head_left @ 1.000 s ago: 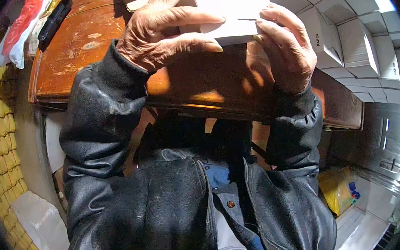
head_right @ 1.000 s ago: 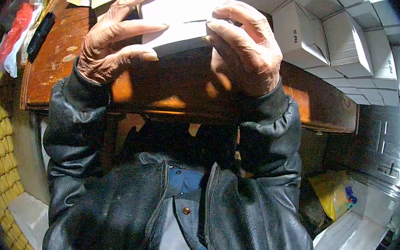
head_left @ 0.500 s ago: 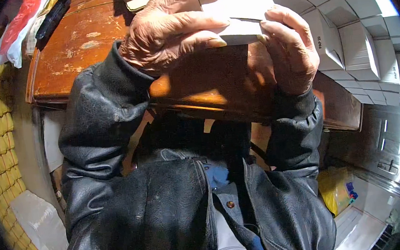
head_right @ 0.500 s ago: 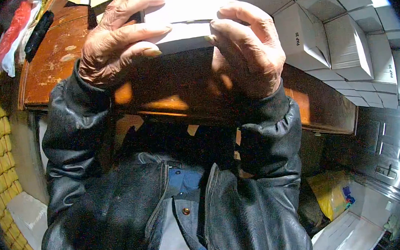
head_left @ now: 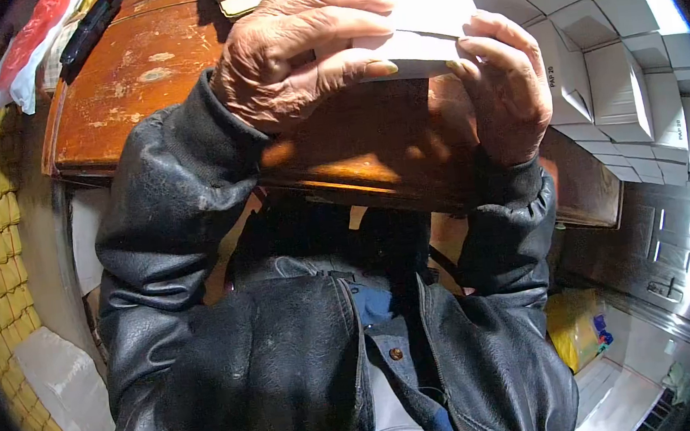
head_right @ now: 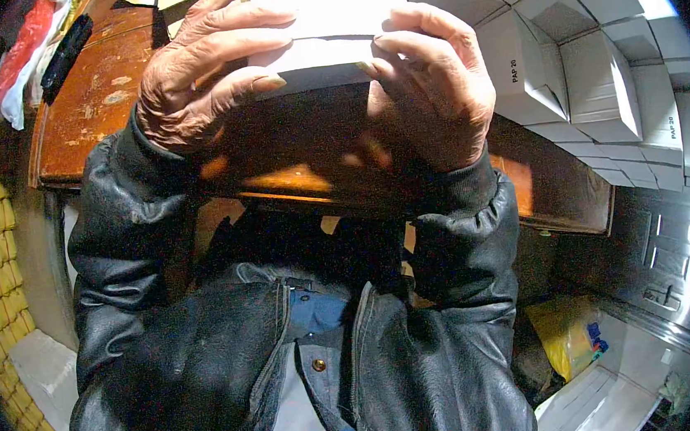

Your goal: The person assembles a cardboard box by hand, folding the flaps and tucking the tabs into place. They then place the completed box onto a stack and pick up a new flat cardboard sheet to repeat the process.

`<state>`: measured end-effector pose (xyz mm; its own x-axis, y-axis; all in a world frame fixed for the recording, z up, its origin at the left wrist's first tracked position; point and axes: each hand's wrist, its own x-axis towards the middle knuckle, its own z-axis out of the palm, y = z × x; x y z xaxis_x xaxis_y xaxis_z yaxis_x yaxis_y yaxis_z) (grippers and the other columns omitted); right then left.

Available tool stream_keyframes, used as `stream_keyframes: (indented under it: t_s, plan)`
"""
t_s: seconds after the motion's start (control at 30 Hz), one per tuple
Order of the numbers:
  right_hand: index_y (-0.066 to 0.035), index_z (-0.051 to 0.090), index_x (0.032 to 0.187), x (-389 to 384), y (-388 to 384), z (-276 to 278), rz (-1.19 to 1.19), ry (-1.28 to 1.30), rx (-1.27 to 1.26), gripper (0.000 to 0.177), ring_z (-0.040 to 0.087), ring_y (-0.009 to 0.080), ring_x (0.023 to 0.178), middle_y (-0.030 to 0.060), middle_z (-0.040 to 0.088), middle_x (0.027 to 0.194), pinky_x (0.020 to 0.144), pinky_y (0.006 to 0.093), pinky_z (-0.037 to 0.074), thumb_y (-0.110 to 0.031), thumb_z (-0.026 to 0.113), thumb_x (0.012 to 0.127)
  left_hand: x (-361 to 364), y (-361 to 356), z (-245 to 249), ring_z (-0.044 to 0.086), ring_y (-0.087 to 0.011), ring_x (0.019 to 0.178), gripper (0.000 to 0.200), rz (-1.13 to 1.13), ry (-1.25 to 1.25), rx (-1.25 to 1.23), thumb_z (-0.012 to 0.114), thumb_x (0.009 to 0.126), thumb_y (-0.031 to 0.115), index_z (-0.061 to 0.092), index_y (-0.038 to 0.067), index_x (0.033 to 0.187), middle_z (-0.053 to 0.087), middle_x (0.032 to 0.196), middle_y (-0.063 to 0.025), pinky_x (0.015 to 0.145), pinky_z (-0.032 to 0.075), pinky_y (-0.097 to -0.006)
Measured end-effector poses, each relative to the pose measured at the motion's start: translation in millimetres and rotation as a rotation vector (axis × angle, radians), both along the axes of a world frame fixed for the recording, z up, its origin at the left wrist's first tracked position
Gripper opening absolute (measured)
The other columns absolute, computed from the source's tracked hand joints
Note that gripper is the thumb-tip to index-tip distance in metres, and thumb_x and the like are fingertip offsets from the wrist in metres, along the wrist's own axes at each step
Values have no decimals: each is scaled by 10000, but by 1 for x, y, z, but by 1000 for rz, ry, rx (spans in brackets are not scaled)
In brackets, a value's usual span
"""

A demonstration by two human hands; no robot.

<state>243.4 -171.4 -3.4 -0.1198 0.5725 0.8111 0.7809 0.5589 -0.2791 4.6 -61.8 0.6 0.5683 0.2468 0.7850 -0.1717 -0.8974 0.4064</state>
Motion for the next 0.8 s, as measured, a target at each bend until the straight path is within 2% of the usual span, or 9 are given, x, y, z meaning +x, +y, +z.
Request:
stream_keyframes:
  t_s: [0.07, 0.17, 0.27, 0.33, 0.4, 0.5, 0.53, 0.63, 0.8]
  plan:
    - [-42, 635, 1190, 3, -2, -6, -38, 56, -43, 364, 607, 271, 1179, 161, 604, 1273, 1009, 395, 510, 1, 731, 842, 1, 0, -1, 627, -291, 1134, 386, -2, -25, -12, 836, 756, 127, 697, 38, 1105, 694, 1108, -159, 1106, 351, -505]
    - [-19, 593, 1246, 9, -2, -5, 30, 177, -176, 430, 573, 273, 1228, 173, 567, 1326, 1055, 401, 481, 5, 732, 840, 1, 5, -6, 614, -298, 1155, 390, -14, -22, -7, 837, 759, 140, 690, 35, 1104, 695, 1097, -153, 1105, 353, -507]
    - [-1, 608, 1245, 9, -3, -4, 142, 319, -257, 395, 536, 270, 1284, 179, 547, 1369, 1092, 399, 444, -21, 715, 865, -6, -4, 7, 569, -331, 1215, 448, 80, 137, -53, 853, 751, 174, 668, 32, 1134, 631, 1225, -189, 1095, 367, -500]
    - [-1, 621, 1242, 10, -2, -3, 171, 368, -292, 363, 529, 270, 1296, 176, 539, 1388, 1104, 399, 429, -46, 698, 891, -4, -5, 0, 521, -356, 1262, 503, 88, 83, -148, 867, 739, 206, 651, 31, 1158, 544, 1329, -218, 1086, 376, -495]
    - [-4, 626, 1230, 8, -1, -3, 162, 385, -287, 355, 542, 269, 1281, 175, 549, 1375, 1097, 398, 438, -39, 703, 885, -6, -4, 1, 434, -396, 1336, 617, 116, 117, -156, 877, 726, 304, 615, 30, 1214, 392, 1462, -258, 1080, 382, -487]
    - [-8, 636, 1207, 10, 1, -5, 202, 405, -271, 344, 552, 266, 1268, 173, 563, 1355, 1088, 399, 448, -23, 715, 872, -5, -3, -8, 375, -401, 1386, 706, 191, 148, -296, 865, 731, 362, 573, 19, 1275, 391, 1467, -266, 1111, 348, -491]
    - [-10, 640, 1198, 11, 1, -5, 222, 411, -263, 341, 554, 265, 1265, 172, 568, 1349, 1084, 400, 452, -16, 719, 867, -6, 0, -15, 322, -395, 1424, 822, 205, 173, -319, 848, 737, 408, 503, 10, 1368, 375, 1489, -259, 1144, 301, -488]
    - [-11, 649, 1169, 10, 0, -5, 213, 436, -273, 327, 559, 257, 1254, 173, 577, 1332, 1071, 395, 463, -4, 731, 853, -1, -1, -10, 301, -379, 1441, 896, 216, 94, -213, 835, 748, 423, 438, 3, 1433, 372, 1503, -246, 1163, 266, -482]
    - [-20, 661, 1135, 8, 1, -6, 232, 465, -244, 294, 576, 240, 1221, 172, 589, 1311, 1036, 373, 485, -8, 737, 851, -4, -6, -3, 315, -379, 1433, 905, 274, 186, -281, 803, 772, 459, 418, -1, 1449, 381, 1501, -239, 1169, 255, -475]
